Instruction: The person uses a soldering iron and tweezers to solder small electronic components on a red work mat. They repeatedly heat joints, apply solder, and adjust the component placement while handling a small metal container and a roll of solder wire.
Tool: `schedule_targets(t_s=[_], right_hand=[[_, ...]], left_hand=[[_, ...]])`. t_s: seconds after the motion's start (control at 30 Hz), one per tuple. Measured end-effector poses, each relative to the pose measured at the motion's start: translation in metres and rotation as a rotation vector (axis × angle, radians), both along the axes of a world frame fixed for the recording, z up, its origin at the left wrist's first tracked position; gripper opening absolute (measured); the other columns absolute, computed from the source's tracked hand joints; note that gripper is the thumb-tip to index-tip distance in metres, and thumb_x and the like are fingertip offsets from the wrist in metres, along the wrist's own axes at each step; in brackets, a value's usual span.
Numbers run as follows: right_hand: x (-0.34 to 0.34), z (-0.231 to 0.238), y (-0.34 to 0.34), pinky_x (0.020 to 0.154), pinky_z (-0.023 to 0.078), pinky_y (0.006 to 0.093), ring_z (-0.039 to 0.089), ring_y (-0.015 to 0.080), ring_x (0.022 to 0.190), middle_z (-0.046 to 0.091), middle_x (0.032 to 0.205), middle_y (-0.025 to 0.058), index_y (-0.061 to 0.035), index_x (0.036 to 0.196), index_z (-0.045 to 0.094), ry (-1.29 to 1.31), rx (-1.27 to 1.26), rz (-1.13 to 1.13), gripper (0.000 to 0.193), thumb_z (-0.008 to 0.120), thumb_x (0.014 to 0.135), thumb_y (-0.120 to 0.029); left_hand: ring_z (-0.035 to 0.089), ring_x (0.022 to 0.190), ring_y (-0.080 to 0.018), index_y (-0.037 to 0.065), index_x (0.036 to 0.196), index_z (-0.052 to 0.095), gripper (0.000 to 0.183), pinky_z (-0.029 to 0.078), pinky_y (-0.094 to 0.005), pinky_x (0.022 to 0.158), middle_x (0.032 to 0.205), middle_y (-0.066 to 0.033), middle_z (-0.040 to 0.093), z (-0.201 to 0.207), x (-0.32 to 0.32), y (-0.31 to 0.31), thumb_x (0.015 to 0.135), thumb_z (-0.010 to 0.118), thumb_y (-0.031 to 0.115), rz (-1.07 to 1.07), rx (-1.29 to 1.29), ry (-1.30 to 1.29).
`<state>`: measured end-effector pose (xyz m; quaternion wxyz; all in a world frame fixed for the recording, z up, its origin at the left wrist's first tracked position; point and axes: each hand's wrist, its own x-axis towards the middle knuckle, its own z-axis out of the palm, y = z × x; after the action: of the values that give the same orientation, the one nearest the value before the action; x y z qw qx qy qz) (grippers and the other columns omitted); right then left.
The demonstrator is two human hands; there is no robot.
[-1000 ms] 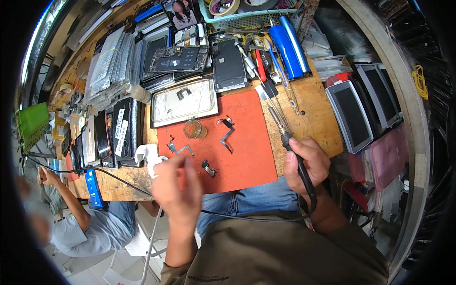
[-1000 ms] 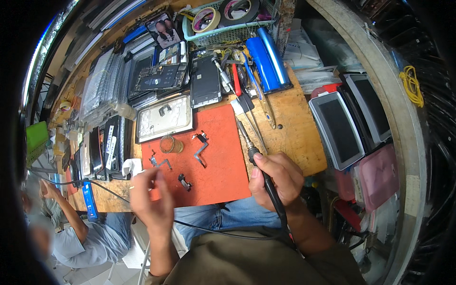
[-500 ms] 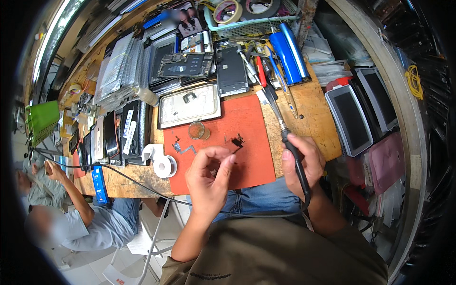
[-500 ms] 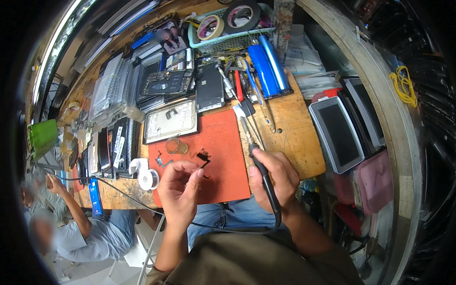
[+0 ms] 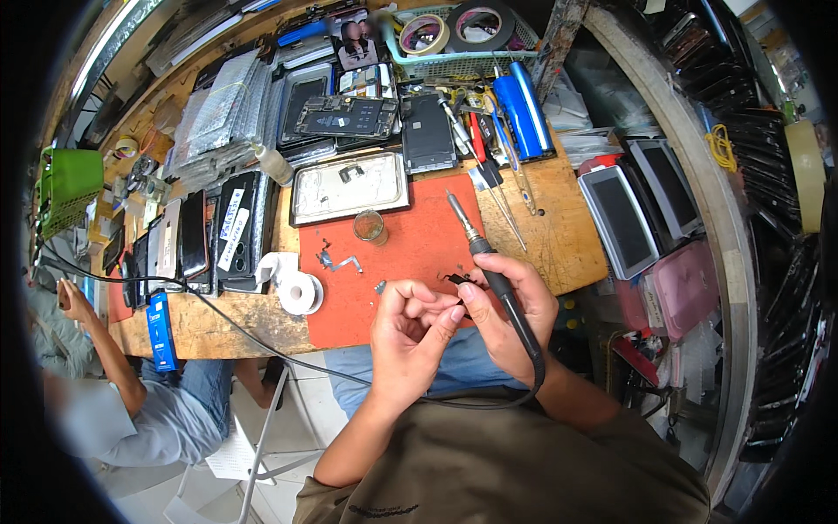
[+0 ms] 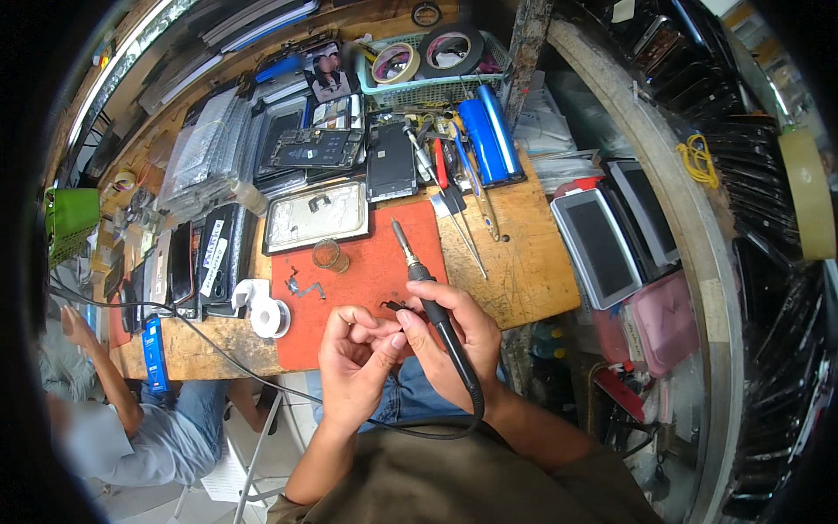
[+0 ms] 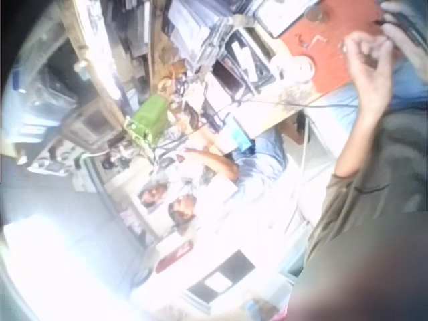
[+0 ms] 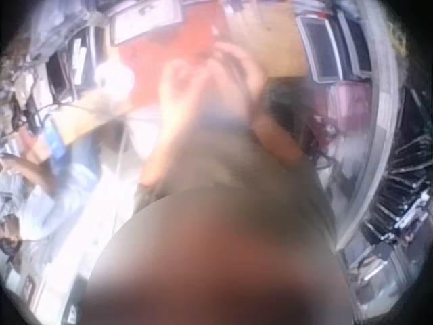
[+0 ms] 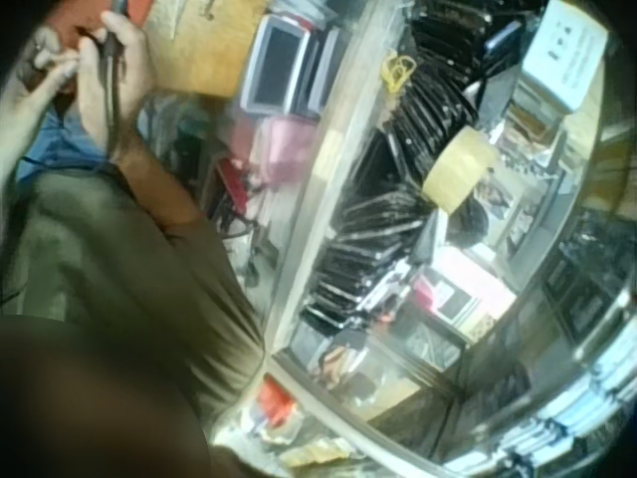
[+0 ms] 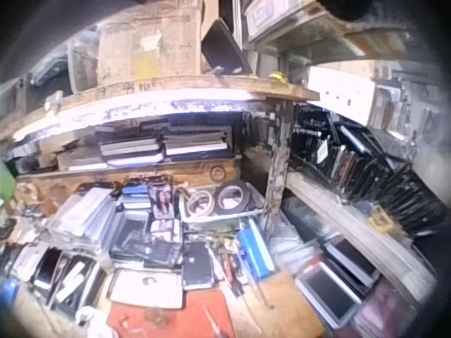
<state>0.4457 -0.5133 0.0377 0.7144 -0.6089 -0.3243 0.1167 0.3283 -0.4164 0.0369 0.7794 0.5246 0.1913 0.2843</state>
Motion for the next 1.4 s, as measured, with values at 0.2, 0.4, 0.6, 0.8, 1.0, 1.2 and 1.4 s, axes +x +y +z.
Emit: schedule_targets(t_s=[0.2,0.4,0.6,0.8,1.0,1.2,1.4], right_hand=[[-0.004,0.003,-0.008,0.088,0.060,0.0236,0.070,0.0076,0.100,0.074,0.113,0.0067,0.0011,0.143,0.062,0.058,-0.016,0.112,0.043,0.076,0.103,0.008],[-0.020,0.008,-0.003,0.086,0.060,0.0238,0.072,0.0070,0.099,0.077,0.109,0.0058,-0.0012,0.140,0.068,0.156,-0.037,0.085,0.044,0.080,0.099,0.007],[-0.033,0.007,-0.006,0.076,0.062,0.0260,0.075,0.0090,0.090,0.078,0.102,0.0073,-0.0001,0.138,0.069,-0.081,-0.076,0.028,0.044,0.081,0.097,0.007],[-0.036,-0.004,0.002,0.072,0.062,0.0312,0.080,0.0199,0.084,0.076,0.094,0.0139,0.0021,0.133,0.072,-0.365,-0.034,-0.049,0.046,0.085,0.089,0.011],[-0.034,-0.002,0.000,0.073,0.062,0.0317,0.079,0.0206,0.084,0.076,0.095,0.0140,0.0026,0.133,0.072,-0.403,-0.066,-0.044,0.047,0.085,0.089,0.012],[-0.038,-0.001,0.004,0.072,0.062,0.0322,0.078,0.0212,0.082,0.076,0.093,0.0144,0.0037,0.132,0.071,-0.431,-0.055,-0.012,0.047,0.085,0.087,0.012],[-0.035,0.001,0.007,0.067,0.058,0.0353,0.074,0.0247,0.076,0.075,0.092,0.0144,0.0027,0.131,0.071,-0.566,-0.003,-0.057,0.048,0.085,0.086,0.013]], left_hand=[[0.075,0.111,-0.0177,0.003,0.141,0.050,0.034,0.063,-0.0329,0.094,0.124,-0.0149,0.078,0.006,-0.011,0.020,0.112,0.068,0.004,0.019,-0.109,-0.090],[0.078,0.110,-0.0206,0.001,0.143,0.049,0.044,0.065,-0.0353,0.102,0.120,-0.0147,0.077,0.006,-0.018,0.027,0.106,0.071,-0.006,0.001,-0.144,-0.206],[0.081,0.099,-0.0212,-0.001,0.139,0.050,0.041,0.070,-0.0330,0.088,0.116,-0.0151,0.076,-0.001,-0.017,0.012,0.105,0.071,-0.008,0.179,-0.159,-0.229],[0.082,0.098,-0.0214,-0.004,0.137,0.056,0.030,0.071,-0.0320,0.080,0.120,-0.0172,0.076,-0.003,-0.029,0.012,0.110,0.068,0.000,0.178,-0.228,-0.158],[0.076,0.105,-0.0153,-0.004,0.148,0.057,0.039,0.065,-0.0281,0.083,0.126,-0.0155,0.074,0.000,-0.042,0.021,0.111,0.068,0.002,0.202,0.033,0.026],[0.072,0.108,-0.0120,-0.003,0.150,0.057,0.044,0.059,-0.0275,0.095,0.122,-0.0110,0.075,0.002,-0.045,0.030,0.108,0.071,-0.002,0.121,0.126,-0.034],[0.070,0.098,-0.0093,-0.003,0.144,0.061,0.035,0.058,-0.0258,0.086,0.113,-0.0080,0.075,0.002,-0.045,0.029,0.110,0.071,0.003,0.207,0.137,0.003]])
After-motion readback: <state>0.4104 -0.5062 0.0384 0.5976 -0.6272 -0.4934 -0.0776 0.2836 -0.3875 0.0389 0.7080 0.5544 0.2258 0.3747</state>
